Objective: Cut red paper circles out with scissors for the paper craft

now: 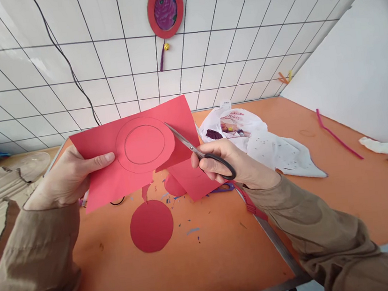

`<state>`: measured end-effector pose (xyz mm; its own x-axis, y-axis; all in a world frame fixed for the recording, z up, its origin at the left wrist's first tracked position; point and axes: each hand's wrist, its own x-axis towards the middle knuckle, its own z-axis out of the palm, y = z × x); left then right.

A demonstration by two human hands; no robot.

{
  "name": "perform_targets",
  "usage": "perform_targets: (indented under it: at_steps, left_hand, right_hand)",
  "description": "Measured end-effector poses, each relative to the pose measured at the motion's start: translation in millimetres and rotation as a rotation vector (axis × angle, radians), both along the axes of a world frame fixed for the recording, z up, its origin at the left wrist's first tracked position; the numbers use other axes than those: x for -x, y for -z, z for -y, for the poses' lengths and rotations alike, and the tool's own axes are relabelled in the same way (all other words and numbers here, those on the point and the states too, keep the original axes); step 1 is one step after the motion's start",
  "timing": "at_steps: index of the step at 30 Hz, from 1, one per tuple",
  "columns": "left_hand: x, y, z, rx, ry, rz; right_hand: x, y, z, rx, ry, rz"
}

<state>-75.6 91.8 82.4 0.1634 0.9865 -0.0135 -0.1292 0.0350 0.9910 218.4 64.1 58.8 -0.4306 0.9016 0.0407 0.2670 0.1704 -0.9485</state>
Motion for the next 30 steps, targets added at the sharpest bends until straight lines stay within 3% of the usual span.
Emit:
perform_targets:
  at_steps: [25, 30]
  left_hand:
    - [-4.2, 1.8, -0.3, 0.055, -0.032, 0.06]
    - [-1.9, 2.2, -1.8, 0.069, -0.053, 0.095]
  right_hand:
    - [0.1, 2.0, -1.5, 0.057, -0.006, -0.035]
    - [-3.2, 7.2, -7.1, 0.107, -0.132, -0.106]
